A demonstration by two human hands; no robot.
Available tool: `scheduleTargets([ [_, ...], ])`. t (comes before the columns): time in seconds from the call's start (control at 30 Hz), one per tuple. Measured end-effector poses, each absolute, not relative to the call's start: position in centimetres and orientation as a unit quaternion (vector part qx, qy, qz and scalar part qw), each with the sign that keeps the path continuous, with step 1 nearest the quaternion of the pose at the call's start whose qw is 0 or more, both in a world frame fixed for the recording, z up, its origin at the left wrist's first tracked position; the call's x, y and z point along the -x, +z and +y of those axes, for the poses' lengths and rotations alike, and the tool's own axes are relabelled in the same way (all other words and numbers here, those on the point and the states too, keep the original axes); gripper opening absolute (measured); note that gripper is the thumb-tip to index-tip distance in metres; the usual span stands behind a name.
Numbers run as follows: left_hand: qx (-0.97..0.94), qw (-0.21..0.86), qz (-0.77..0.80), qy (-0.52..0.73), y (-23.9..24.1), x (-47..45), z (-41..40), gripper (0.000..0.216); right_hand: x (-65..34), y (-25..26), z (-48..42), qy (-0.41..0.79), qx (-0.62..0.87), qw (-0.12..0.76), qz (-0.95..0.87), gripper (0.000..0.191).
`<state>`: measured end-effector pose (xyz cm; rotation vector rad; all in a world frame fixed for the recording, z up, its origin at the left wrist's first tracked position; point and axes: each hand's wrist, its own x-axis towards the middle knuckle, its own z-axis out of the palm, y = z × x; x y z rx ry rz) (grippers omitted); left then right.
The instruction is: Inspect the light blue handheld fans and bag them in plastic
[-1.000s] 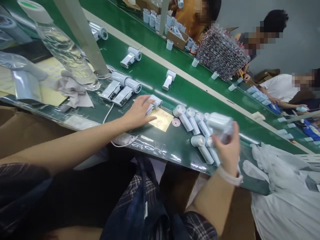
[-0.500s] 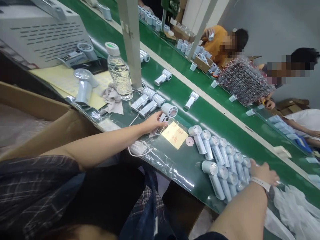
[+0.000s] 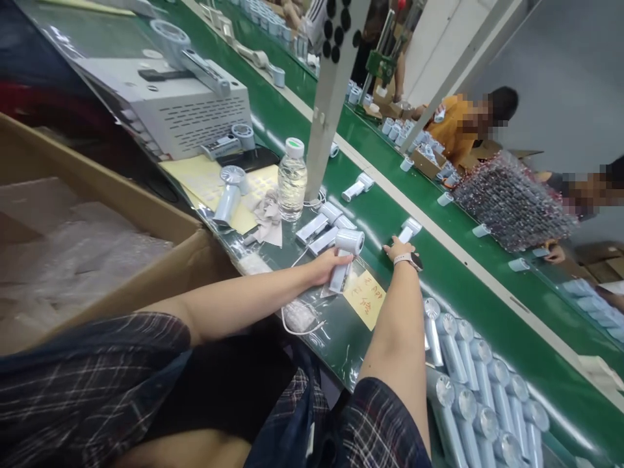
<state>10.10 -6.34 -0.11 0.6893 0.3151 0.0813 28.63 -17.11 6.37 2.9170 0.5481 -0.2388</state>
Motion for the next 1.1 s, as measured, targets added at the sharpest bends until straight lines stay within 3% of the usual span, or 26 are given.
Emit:
scheduleTargets([
  [0.27,-0.273,0.949,0.157,0.003,0.3,-10.4,-5.7,0.048,-19.6,8.7,-19.2,-0.032,-0.955,-0.011,0.294,0.041],
  [0.47,-0.179,0.97,0.149,-0.063,0.8,-9.8,-4.9,0.058,-8.9,6.4,-23.2,0.028,-0.891,-0.211,0.4,0.045],
  [0.53,-0.18,0.971,0.145,-0.062,0.8,-9.7,-4.7,0.061,-6.3,5.6,-23.8,-0.024,-0.927,-0.196,0.319,0.039],
  [0.63,-0.19,0.972,0.125,-0.05,0.7,-9.6,-4.7,0.062,-3.0,3.8,-23.3,-0.115,-0.965,-0.076,0.222,0.032],
  [0.73,-0.204,0.975,0.085,-0.029,1.1,-9.3,-5.0,0.063,-1.3,1.8,-22.2,-0.106,-0.965,-0.052,0.232,0.016],
  [0.8,-0.218,0.975,0.039,-0.006,1.8,-9.0,-5.0,0.063,-1.5,0.9,-22.0,-0.089,-0.96,-0.124,0.235,0.005],
  [0.87,-0.236,0.972,-0.012,0.009,3.0,-8.8,-4.8,0.064,-2.6,0.9,-22.5,-0.077,-0.937,-0.261,0.221,0.004],
  [1.0,-0.268,0.96,-0.077,0.007,5.0,-9.4,-4.1,0.069,-5.1,2.2,-23.4,-0.147,-0.77,-0.593,0.181,0.022],
  [1.1,-0.283,0.954,-0.099,0.012,5.0,-10.4,-4.0,0.075,-6.4,3.0,-22.6,-0.264,-0.654,-0.683,0.189,0.036],
])
